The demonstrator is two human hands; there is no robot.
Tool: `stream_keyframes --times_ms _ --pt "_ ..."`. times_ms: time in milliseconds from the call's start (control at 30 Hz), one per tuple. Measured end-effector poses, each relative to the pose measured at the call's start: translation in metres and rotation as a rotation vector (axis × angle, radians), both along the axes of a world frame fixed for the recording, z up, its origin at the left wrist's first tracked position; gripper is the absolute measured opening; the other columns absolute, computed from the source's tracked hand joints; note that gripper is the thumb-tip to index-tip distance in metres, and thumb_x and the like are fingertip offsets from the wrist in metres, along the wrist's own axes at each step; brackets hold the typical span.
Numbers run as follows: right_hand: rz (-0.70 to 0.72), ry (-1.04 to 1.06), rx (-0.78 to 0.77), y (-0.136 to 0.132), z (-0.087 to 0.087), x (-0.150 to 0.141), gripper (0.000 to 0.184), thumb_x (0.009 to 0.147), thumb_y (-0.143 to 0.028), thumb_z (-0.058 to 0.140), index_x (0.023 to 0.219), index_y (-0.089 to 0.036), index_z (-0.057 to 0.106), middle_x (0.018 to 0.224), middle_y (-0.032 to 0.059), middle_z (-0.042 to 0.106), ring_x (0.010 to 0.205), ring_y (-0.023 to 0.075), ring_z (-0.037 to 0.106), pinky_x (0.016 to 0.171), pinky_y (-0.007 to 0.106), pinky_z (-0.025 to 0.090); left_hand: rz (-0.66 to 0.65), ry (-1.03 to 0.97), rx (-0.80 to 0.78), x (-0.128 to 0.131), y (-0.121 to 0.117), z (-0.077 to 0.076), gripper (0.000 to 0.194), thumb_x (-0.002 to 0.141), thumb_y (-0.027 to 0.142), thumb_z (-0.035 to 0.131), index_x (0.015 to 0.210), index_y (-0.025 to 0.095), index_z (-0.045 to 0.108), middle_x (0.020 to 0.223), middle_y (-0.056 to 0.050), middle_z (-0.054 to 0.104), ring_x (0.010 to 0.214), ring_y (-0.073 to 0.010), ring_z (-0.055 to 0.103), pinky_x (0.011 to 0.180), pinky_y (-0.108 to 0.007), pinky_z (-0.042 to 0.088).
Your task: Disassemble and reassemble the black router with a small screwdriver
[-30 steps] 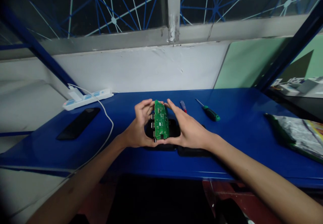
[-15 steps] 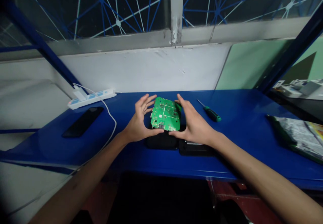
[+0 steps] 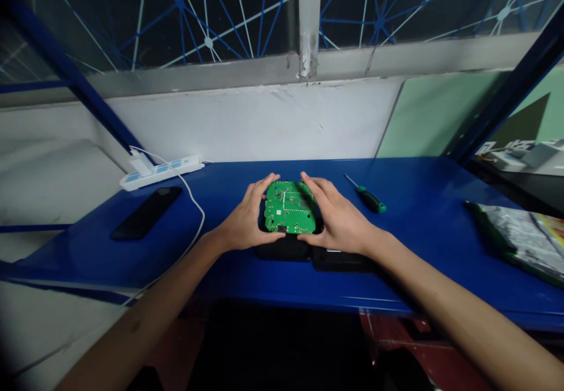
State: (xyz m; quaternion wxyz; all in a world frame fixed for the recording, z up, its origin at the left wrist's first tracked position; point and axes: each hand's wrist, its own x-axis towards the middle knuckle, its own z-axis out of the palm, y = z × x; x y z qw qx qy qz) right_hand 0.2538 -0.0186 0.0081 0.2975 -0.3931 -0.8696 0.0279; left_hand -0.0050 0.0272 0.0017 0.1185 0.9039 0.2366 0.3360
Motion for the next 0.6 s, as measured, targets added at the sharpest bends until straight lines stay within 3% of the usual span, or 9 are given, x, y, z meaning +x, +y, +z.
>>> stream_keyframes --times_ms 300,600 --pt "0.011 0.016 0.001 -0.0003 0.0043 0.0025 0.121 0.076 -0.052 0.074 0.16 -0.026 -0.009 0.161 0.0173 0.028 0.144 0.0435 0.034 0.111 0.065 0.041 0.004 -0.095 0.095 -0.0012 0.0025 -0.0017 0.113 0.063 0.033 0.086 0.153 0.025 0.017 0.149 -0.017 0.04 0.134 -0.0417 0.041 0.103 -0.067 0.046" --pt "0.003 0.029 -0.036 0.0012 0.0042 0.0061 0.117 0.076 -0.051 0.075 0.161 -0.025 -0.001 0.16 0.0172 0.029 0.144 0.0432 0.036 0.115 0.066 0.037 0.021 -0.097 0.106 -0.0015 -0.0003 0.0011 0.108 0.064 0.031 0.085 0.151 0.025 0.02 0.148 -0.016 0.04 0.133 -0.0408 0.042 0.102 -0.067 0.046"
